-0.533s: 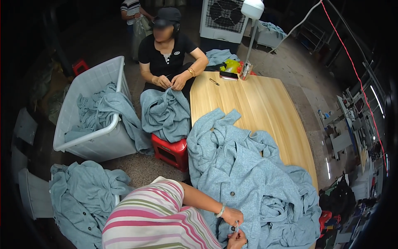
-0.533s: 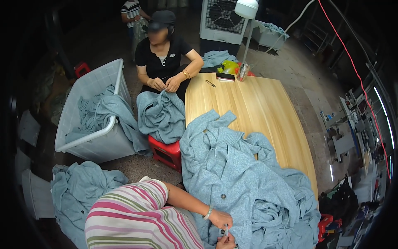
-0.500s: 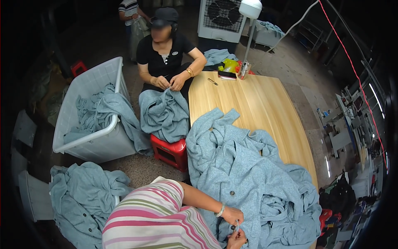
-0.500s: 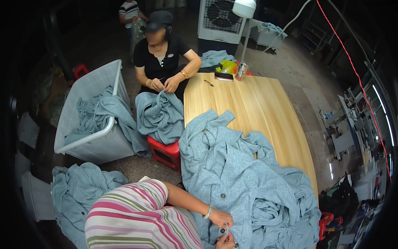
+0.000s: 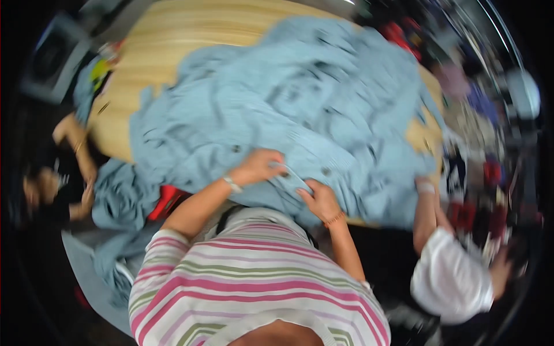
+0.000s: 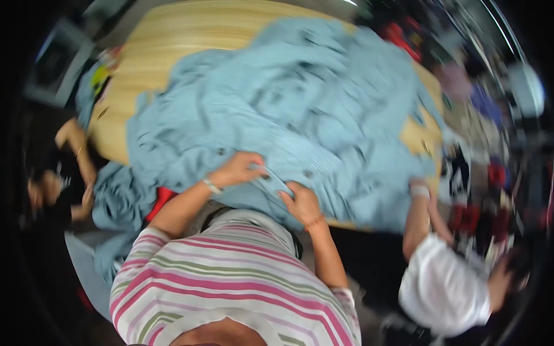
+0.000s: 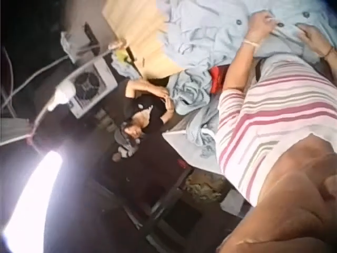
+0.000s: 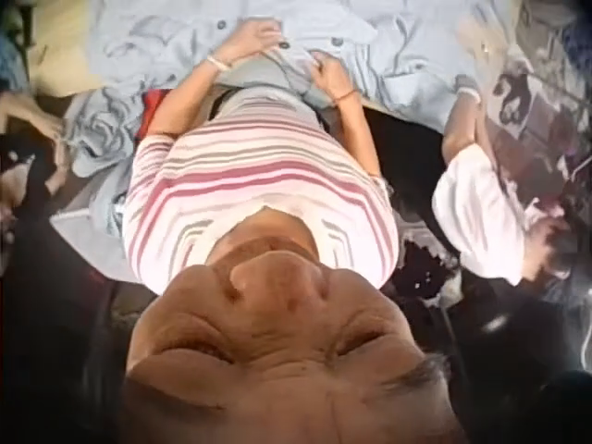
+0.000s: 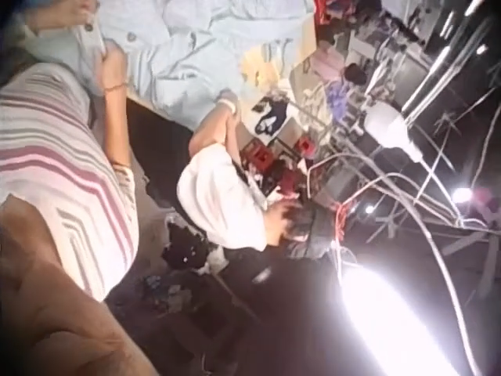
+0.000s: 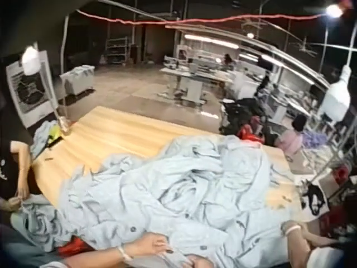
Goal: Inspecting knit sweaters and trimming loose threads using thread snips on a workshop table.
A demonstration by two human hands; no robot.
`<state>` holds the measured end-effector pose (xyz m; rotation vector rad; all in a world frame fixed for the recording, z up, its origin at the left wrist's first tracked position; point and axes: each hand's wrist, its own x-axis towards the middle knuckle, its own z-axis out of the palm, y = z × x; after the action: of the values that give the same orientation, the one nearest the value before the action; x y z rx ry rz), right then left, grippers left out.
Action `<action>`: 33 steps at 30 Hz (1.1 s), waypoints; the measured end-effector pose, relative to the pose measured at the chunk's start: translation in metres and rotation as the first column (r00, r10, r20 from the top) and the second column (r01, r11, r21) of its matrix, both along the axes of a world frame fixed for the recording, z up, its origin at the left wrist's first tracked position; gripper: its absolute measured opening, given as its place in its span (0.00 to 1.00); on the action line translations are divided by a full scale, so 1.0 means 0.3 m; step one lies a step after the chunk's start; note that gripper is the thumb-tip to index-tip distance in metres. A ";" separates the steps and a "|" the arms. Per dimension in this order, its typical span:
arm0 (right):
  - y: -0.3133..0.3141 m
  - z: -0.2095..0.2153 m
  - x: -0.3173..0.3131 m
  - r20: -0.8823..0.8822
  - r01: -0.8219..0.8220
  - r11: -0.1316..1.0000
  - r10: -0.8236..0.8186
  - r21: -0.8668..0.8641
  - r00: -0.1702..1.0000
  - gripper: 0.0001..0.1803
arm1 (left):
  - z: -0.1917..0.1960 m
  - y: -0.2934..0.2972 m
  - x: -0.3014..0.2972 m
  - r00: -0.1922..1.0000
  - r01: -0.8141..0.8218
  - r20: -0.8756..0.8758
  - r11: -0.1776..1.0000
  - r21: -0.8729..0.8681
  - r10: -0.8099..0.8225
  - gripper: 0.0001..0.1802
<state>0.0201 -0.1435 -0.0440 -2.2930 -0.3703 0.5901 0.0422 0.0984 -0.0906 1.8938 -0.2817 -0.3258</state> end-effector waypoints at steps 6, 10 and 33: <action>-0.071 -0.063 -0.098 0.175 0.145 0.989 -0.138 -0.031 0.975 0.07 | 0.060 -0.054 0.021 0.933 -0.189 0.360 0.833 0.521 -0.013 0.06; -0.088 -0.081 -0.124 0.233 0.292 0.946 -0.318 0.139 0.919 0.06 | 0.126 -0.207 0.019 0.767 0.078 0.583 0.941 0.329 -0.268 0.08; -0.039 0.018 -0.056 0.374 0.354 0.925 -0.379 0.135 0.847 0.10 | 0.005 -0.346 0.137 0.761 0.016 -0.593 0.921 -0.389 -0.264 0.03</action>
<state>0.0031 -0.1552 -0.0387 -2.3319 -0.1230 -0.0825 0.0835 -0.0055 -0.0892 1.2963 -0.0140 -0.9369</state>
